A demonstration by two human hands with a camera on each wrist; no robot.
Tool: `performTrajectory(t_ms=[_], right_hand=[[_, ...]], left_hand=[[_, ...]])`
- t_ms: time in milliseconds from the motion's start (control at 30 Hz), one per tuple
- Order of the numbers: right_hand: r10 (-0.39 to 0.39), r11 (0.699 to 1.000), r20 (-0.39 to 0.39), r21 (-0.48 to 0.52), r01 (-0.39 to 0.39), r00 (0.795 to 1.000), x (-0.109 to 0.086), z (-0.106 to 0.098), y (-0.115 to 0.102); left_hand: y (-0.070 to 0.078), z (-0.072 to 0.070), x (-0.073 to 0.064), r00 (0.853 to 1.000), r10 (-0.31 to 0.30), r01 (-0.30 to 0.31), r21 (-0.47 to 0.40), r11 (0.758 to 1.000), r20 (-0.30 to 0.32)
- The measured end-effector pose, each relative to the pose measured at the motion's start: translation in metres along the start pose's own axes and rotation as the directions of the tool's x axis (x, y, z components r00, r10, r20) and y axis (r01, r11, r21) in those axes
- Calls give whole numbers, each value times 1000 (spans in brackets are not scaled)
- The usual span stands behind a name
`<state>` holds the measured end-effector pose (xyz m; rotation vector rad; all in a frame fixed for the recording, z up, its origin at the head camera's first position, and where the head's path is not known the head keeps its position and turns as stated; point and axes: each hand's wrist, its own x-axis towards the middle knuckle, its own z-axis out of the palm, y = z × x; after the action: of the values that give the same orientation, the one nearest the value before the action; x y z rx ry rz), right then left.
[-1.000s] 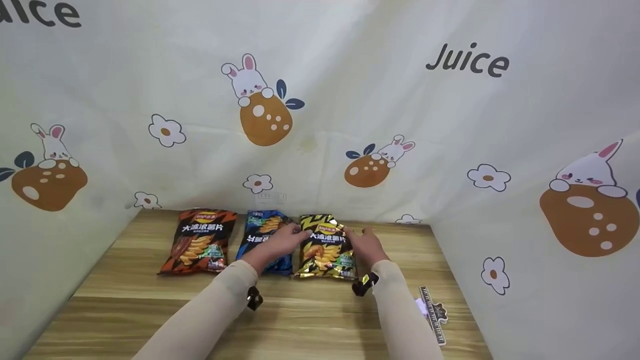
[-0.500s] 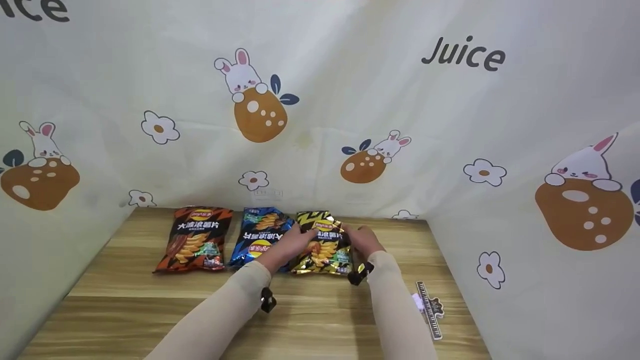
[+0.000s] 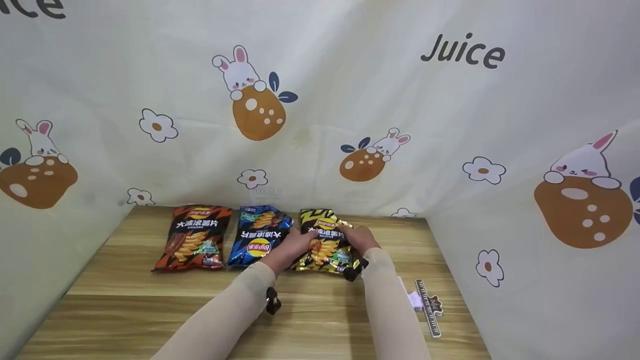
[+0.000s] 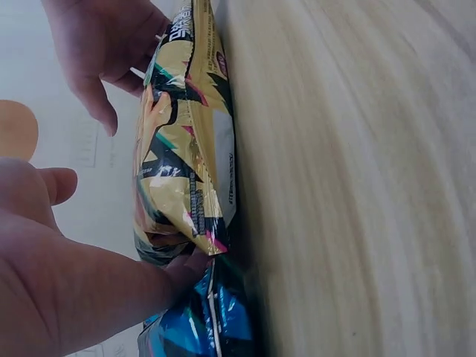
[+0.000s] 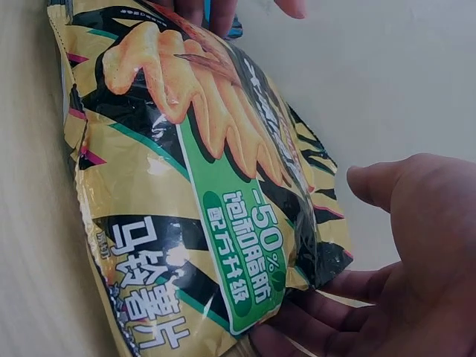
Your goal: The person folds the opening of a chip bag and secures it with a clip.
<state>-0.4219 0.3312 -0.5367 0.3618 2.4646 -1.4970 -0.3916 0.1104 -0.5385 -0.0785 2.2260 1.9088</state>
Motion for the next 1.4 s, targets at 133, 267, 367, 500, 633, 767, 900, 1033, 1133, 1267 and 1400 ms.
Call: performTrajectory(t_ms=[133, 267, 367, 500, 633, 767, 900, 1033, 1133, 1267, 1400], right_hand=[[9, 997, -3, 75, -9, 1000, -1, 2, 2], [18, 994, -15, 111, -17, 1000, -2, 2, 4], [23, 992, -20, 124, -20, 1000, -2, 2, 5], [14, 985, 7, 170, -15, 1000, -1, 2, 8], [-6, 968, 28, 251, -2, 1000, 3, 3, 11], [-10, 913, 65, 407, -17, 998, 7, 5, 15], [-28, 845, 119, 533, -40, 993, 6, 8, 17], [-38, 812, 161, 580, -63, 986, 5, 11, 19], [-43, 791, 201, 606, -89, 979, 3, 12, 20], [-83, 783, 221, 617, -73, 972, 1, 14, 21], [-107, 782, 192, 622, -36, 975, -3, 16, 20]], left_hand=[[-10, 8, 14, 1000, -6, 7, 32, 999, -21], [-9, 11, 15, 999, -27, 29, 54, 998, -28], [-6, 11, 11, 999, -10, 12, 61, 998, -45], [-3, 9, 5, 998, 3, 0, 58, 998, -59], [-1, 8, 2, 998, -2, 4, 29, 1000, -65], [-3, 9, 3, 996, -7, 8, 10, 1000, -87], [-7, 12, 9, 995, -15, 13, -20, 1000, -97], [-7, 12, 9, 995, -30, 22, -85, 996, -92], [-7, 11, 8, 996, -39, 26, -148, 989, -81], [-10, 10, 12, 997, -45, 33, -186, 982, -59], [-12, 11, 15, 998, -40, 30, -167, 986, -57]])
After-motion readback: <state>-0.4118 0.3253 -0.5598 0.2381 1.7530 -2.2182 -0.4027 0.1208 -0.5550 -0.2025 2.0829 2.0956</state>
